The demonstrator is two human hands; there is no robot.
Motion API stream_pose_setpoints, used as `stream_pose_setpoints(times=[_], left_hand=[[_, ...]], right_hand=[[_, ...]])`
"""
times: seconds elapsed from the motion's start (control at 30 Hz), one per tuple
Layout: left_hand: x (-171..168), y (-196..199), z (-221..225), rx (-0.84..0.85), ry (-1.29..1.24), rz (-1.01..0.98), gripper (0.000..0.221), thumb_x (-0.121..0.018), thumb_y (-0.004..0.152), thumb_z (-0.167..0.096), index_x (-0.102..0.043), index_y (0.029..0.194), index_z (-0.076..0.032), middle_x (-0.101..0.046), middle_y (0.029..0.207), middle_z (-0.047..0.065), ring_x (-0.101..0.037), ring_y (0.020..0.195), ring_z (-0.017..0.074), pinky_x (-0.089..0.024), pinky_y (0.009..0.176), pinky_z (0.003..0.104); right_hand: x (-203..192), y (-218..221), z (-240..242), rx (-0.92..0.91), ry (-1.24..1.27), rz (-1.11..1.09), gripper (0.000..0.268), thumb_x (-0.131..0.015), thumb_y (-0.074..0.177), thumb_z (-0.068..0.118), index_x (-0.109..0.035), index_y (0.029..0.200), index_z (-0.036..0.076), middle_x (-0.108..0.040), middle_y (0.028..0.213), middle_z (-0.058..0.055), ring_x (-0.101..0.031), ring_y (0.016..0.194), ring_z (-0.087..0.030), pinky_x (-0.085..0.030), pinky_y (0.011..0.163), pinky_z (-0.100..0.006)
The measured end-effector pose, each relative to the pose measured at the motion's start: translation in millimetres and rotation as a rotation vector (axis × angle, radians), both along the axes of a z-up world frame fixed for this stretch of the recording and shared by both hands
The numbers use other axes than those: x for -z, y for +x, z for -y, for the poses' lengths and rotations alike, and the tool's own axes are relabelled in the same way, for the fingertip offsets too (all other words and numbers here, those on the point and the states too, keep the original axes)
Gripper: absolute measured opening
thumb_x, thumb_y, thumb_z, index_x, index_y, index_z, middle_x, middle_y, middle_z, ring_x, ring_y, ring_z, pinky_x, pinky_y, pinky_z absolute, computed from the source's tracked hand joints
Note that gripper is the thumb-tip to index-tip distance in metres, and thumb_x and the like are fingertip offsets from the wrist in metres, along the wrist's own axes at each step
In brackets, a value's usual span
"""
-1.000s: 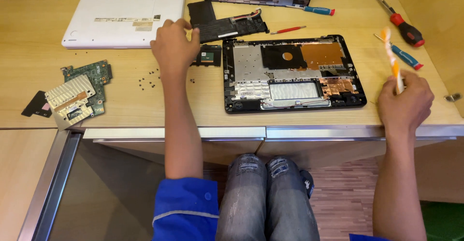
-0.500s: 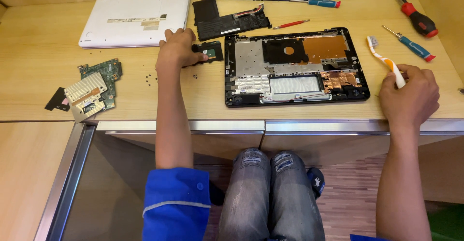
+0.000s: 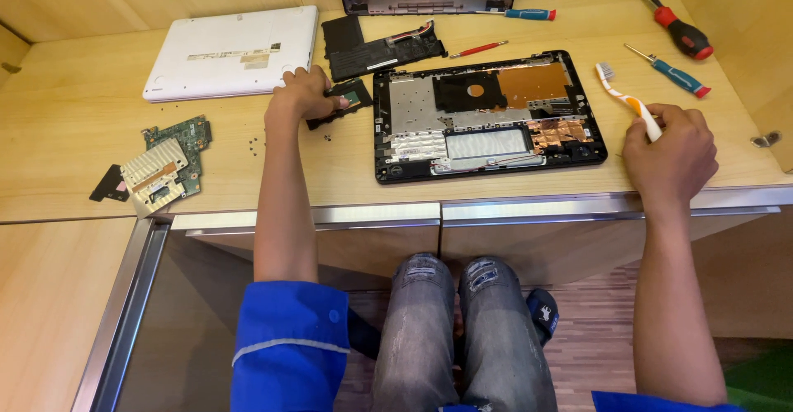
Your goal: Reassembling a laptop by installing internal components like RAM and fastening screws with a screwdriver.
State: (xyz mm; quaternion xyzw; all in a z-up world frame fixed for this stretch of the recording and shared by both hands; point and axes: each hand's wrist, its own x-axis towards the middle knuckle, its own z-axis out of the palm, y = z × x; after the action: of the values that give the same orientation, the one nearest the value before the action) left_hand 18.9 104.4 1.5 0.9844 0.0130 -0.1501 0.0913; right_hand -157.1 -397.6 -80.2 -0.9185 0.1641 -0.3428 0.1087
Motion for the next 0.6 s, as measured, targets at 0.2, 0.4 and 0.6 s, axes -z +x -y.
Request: stream_pose_setpoints(times=[0.2,0.4,0.6], left_hand=[[1,-4,-3,0.033,-0.136,-0.041,0.028,-0.062,0.1,-0.043,-0.062,0.107,-0.016,-0.043,0.138,0.014,-0.029,0.14,0.0288,-0.042,0.102,0.053],[-2,-6,2,0.004,-0.151,0.092,0.031,-0.065,0.098,-0.035,-0.052,0.121,-0.019,-0.046,0.136,0.011,-0.041,0.129,0.0301,-0.032,0.11,0.052],[-18,-17,9,0.123,0.035,0.065,0.091,-0.085,0.071,-0.065,-0.049,0.136,-0.012,-0.041,0.141,0.01,-0.037,0.134,0.0302,-0.034,0.107,0.057]], right_hand=[[-6,-1,-4,-0.004,0.029,-0.031,0.023,-0.072,0.1,0.023,-0.08,0.119,0.014,-0.07,0.107,-0.01,-0.066,0.088,-0.041,-0.048,0.055,-0.059],[-5,0,-2,-0.004,0.025,-0.039,0.02,-0.073,0.101,0.021,-0.08,0.118,0.014,-0.068,0.105,-0.009,-0.065,0.086,-0.039,-0.048,0.056,-0.058],[0,1,2,-0.028,0.0,-0.03,0.021,-0.071,0.101,0.02,-0.081,0.119,0.013,-0.069,0.105,-0.008,-0.065,0.088,-0.038,-0.048,0.056,-0.058]])
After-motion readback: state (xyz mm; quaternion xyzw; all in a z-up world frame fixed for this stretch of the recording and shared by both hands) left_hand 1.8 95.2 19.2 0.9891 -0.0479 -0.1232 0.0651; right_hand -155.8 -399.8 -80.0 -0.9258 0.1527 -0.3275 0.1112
